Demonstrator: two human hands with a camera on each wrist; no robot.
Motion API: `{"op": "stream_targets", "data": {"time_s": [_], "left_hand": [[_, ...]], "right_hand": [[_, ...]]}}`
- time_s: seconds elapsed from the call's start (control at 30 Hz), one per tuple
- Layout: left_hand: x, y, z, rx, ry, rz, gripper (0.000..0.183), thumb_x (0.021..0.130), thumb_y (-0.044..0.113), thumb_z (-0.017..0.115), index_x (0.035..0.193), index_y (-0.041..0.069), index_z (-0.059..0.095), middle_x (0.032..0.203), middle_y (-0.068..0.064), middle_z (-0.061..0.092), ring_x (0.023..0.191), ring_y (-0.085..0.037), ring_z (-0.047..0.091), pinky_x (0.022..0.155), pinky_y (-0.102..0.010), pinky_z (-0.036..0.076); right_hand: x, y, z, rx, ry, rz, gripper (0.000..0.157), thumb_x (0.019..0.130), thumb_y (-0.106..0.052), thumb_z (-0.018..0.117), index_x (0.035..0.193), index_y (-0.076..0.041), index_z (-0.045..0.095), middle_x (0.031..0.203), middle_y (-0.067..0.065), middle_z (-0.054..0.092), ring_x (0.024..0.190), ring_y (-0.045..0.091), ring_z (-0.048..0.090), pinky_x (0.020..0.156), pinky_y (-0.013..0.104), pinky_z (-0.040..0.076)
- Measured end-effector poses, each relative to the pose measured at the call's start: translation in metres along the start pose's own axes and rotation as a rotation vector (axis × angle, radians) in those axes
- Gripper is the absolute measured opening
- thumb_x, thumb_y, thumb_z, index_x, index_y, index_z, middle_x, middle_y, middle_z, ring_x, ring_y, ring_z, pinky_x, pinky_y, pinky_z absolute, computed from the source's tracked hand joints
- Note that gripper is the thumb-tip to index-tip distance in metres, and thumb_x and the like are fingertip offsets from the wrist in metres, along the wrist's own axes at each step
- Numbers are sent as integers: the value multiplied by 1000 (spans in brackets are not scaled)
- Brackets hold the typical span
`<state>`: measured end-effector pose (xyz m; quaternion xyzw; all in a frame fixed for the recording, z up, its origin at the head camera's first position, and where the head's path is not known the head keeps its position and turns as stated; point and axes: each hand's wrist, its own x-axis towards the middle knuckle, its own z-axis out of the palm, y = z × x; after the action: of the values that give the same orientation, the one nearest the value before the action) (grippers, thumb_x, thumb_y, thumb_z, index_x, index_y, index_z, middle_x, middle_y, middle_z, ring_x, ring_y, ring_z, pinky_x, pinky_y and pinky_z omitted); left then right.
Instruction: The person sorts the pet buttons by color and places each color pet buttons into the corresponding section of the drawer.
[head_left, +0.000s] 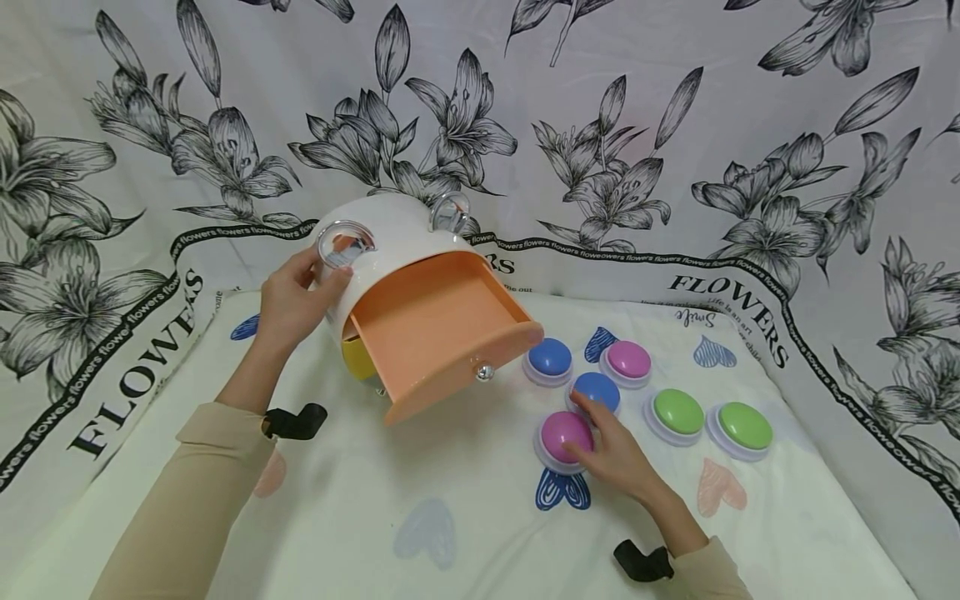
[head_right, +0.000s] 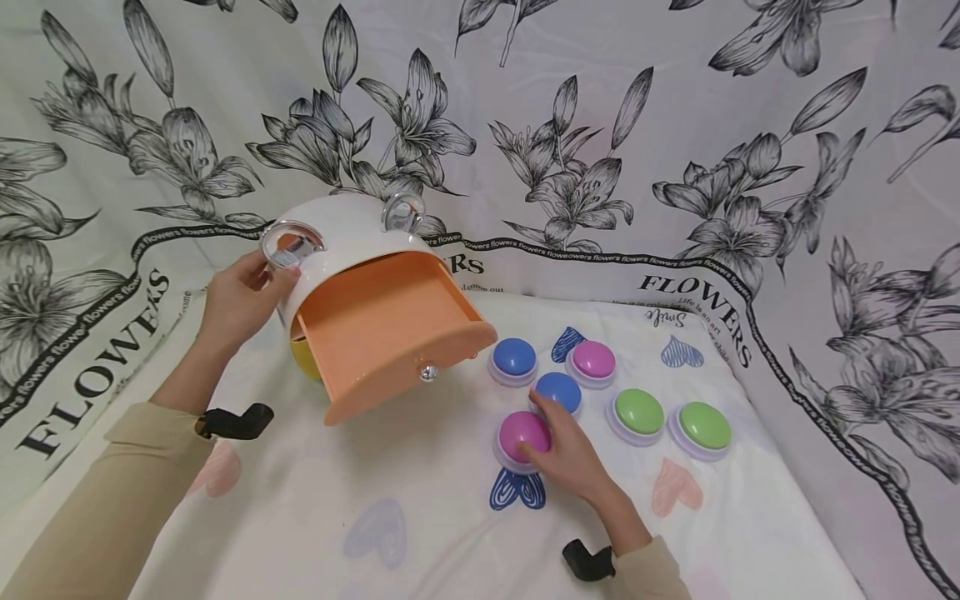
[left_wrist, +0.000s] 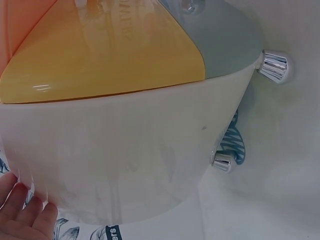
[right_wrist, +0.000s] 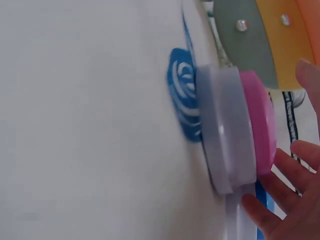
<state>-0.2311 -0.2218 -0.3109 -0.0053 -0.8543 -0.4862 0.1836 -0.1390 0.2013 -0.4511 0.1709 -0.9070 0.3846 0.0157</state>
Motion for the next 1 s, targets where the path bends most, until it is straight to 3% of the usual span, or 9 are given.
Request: {"op": "stream_targets", "data": {"time_s": [0.4,1.0], "left_hand": [[1,-1,0,9,6,1,56,84,42,61,132,15,51,133,-8,50,127,-26,42,103,-45,39],[2,0,1,21,2,-11,58,84,44,61,134,16,50,138,-7,46,128,-30,41,100,-48,41]], "right_hand": [[-8,9,2,-25,-17,-8,76,78,-29,74,139,-3,37,137,12,45,124,29,46,98,42,43],[-7,14,10,-88,-60,23,85,73,-31,77,141,-6,34,138,10,44,125,28,44,99,44,44]]}}
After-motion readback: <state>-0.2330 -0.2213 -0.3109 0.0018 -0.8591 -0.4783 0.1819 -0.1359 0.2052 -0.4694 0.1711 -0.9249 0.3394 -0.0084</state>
